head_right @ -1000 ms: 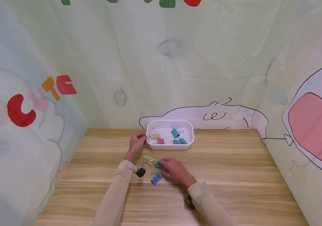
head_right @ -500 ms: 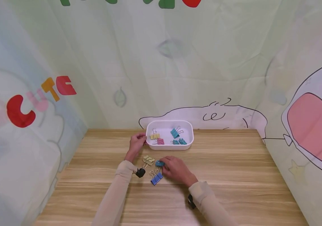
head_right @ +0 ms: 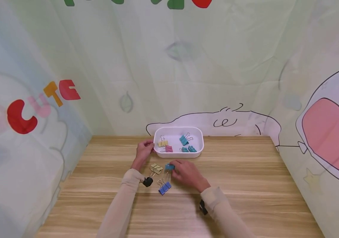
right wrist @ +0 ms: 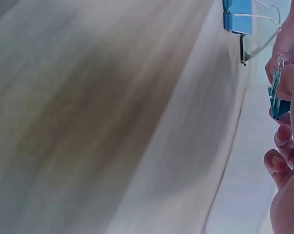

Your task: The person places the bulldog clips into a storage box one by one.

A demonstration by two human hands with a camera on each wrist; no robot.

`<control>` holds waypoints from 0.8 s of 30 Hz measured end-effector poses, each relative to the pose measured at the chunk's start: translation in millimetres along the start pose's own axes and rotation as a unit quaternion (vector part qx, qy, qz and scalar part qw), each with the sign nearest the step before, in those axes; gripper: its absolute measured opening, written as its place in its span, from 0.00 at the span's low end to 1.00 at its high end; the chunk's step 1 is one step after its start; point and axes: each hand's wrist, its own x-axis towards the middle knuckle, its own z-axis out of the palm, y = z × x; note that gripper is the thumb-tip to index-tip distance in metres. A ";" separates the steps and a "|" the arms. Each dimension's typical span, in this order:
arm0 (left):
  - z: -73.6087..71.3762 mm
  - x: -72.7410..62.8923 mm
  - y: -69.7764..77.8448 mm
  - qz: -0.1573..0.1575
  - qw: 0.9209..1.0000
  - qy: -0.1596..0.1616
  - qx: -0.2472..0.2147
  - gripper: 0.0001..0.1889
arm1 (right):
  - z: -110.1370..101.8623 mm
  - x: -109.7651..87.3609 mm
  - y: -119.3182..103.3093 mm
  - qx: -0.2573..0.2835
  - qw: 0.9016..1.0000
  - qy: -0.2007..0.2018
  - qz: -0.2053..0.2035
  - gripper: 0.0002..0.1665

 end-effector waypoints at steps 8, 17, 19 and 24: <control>-1.3 -1.6 2.7 -0.002 1.000 -0.004 -0.001 0.16 | -11.0 7.7 4.6 -0.021 1.000 0.015 -0.012 0.18; -0.9 -2.2 3.8 -0.004 1.000 0.000 0.006 0.15 | -29.2 21.8 10.5 -0.046 0.998 0.031 -0.015 0.17; -0.9 -2.6 4.5 -0.004 1.000 0.000 0.006 0.15 | -33.1 25.1 12.0 -0.046 0.998 0.042 -0.014 0.17; -0.9 -3.3 4.4 -0.003 1.000 0.001 0.008 0.15 | -42.4 33.8 16.6 -0.050 0.997 0.064 -0.014 0.17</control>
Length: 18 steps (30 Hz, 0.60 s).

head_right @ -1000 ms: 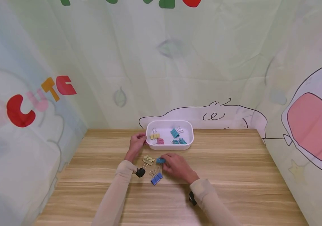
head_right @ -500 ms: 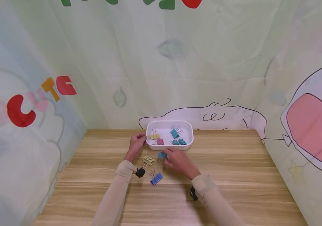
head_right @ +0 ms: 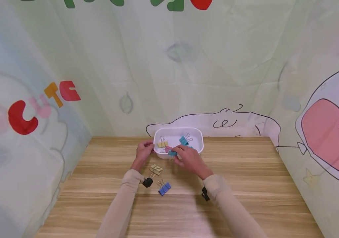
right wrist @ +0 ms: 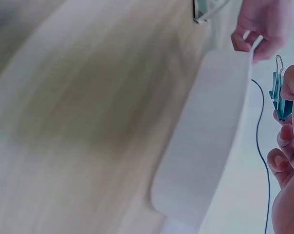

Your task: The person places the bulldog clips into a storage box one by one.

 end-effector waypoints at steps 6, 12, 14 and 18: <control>-0.4 0.8 -2.1 0.001 1.000 -0.002 0.003 0.15 | -7.4 10.8 6.3 -0.012 1.000 0.015 -0.003 0.17; -0.2 1.4 -2.3 0.004 1.000 -0.001 -0.001 0.14 | -13.5 22.5 8.6 0.009 1.000 0.013 0.017 0.17; -0.2 1.3 -2.2 0.006 1.000 -0.001 -0.001 0.15 | -15.4 25.6 8.9 0.013 1.000 0.009 0.025 0.16; -0.5 1.1 -2.3 0.004 1.000 -0.002 0.003 0.15 | -19.2 31.0 10.4 0.023 0.999 0.007 0.042 0.17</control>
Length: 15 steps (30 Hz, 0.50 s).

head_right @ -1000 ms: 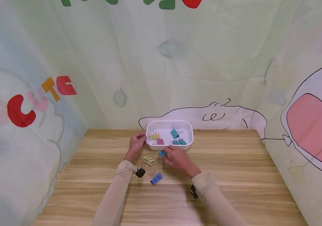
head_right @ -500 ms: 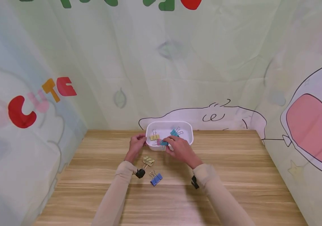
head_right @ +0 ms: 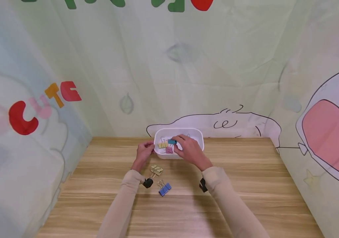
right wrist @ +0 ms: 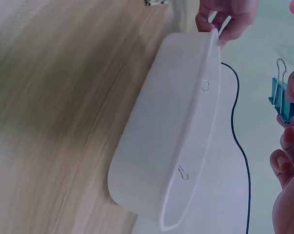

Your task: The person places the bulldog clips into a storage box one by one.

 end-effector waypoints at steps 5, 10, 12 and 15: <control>-0.7 0.3 -0.2 -0.005 1.000 0.000 0.002 0.15 | -3.3 6.8 3.1 0.004 1.000 0.019 0.002 0.17; -1.0 0.3 0.7 -0.006 1.000 -0.001 0.003 0.15 | -5.8 12.3 7.1 0.001 0.999 0.033 -0.011 0.16; -1.1 0.2 1.4 -0.007 1.000 -0.002 0.002 0.15 | -7.4 14.6 7.9 -0.005 0.999 0.035 -0.014 0.16; -0.8 0.5 1.7 -0.007 1.000 -0.002 0.000 0.15 | -10.1 18.5 8.6 -0.018 0.999 0.035 -0.011 0.16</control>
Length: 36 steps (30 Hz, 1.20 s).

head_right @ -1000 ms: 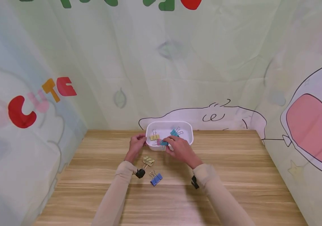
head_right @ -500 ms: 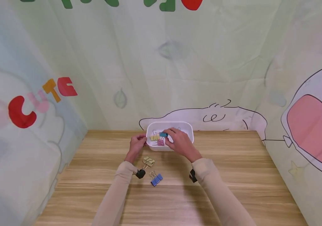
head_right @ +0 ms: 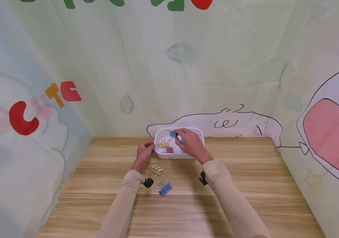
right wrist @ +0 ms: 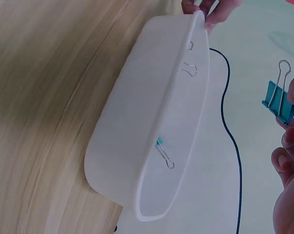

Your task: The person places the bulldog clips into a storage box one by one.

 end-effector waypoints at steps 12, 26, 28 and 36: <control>0.8 -0.5 -0.5 -0.001 1.000 0.007 -0.003 0.15 | -4.1 5.4 1.5 0.005 0.999 -0.013 0.034 0.17; 1.2 -1.5 -0.6 0.000 1.000 0.008 -0.004 0.15 | -5.1 6.6 4.9 0.003 0.999 0.026 0.029 0.18; 1.2 -1.0 -1.0 0.001 1.000 0.007 -0.004 0.15 | -4.6 6.2 5.1 0.002 0.999 0.027 0.030 0.21; 0.9 -1.2 -0.5 0.004 1.000 0.006 0.000 0.14 | -4.4 0.4 3.0 0.007 0.999 -0.021 0.049 0.32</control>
